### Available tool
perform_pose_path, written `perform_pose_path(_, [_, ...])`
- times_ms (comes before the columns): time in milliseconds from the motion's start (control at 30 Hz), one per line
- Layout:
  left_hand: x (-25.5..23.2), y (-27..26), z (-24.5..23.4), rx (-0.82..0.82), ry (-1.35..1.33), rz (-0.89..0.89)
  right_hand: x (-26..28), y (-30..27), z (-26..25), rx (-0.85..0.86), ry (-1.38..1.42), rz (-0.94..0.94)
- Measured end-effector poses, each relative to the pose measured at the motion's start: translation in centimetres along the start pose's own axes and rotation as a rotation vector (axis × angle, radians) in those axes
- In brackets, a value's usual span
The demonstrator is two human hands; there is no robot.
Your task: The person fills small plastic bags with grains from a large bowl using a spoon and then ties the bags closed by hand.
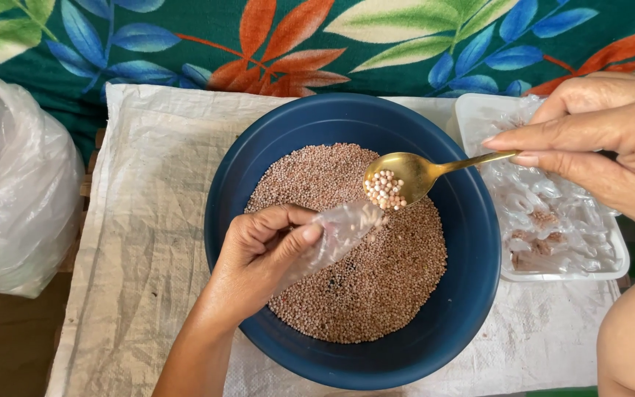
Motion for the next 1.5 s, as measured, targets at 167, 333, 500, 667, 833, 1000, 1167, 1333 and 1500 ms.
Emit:
perform_pose_path(167, [-1.1,0.2,0.5,0.010,0.077,0.055,-0.5,-0.4,0.4,0.007,0.031,0.017])
perform_pose_path(333, [-1.6,0.5,1.0,-0.069,0.253,0.175,-0.8,-1.3,0.3,0.009,0.064,0.017])
perform_pose_path(500, [-1.0,0.7,1.1,-0.068,0.287,0.265,-1.1,-2.6,0.1,0.048,-0.008,0.044])
perform_pose_path(667, [-1.1,0.8,0.8,0.112,0.180,0.071,-1.1,-2.7,-0.2,0.027,-0.008,0.039])
perform_pose_path(833, [-0.9,0.6,0.6,0.244,-0.040,-0.167,-0.6,-2.4,0.1,-0.006,0.010,-0.007])
perform_pose_path(1000, [-0.8,0.8,0.7,0.168,-0.219,-0.194,-0.3,-2.2,0.7,0.003,0.029,0.011])
perform_pose_path(1167, [-0.9,0.7,0.6,0.189,-0.214,-0.159,0.2,-2.0,0.6,-0.001,0.033,0.017])
perform_pose_path(1333, [-0.3,0.9,0.8,0.110,-0.246,-0.148,0.0,-2.0,0.6,-0.001,0.030,0.012])
perform_pose_path(1500, [-0.4,0.9,0.7,0.112,-0.037,-0.045,0.1,-1.7,0.3,-0.018,0.035,-0.041])
Point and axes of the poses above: each hand's wrist, its own y-axis towards the middle knuckle, its own z-axis out of the palm, x = y × z, the point moved 1 cm from there along y, towards the middle knuckle, and after that the axes turned 3 degrees about -x, right-handed, at the moved point
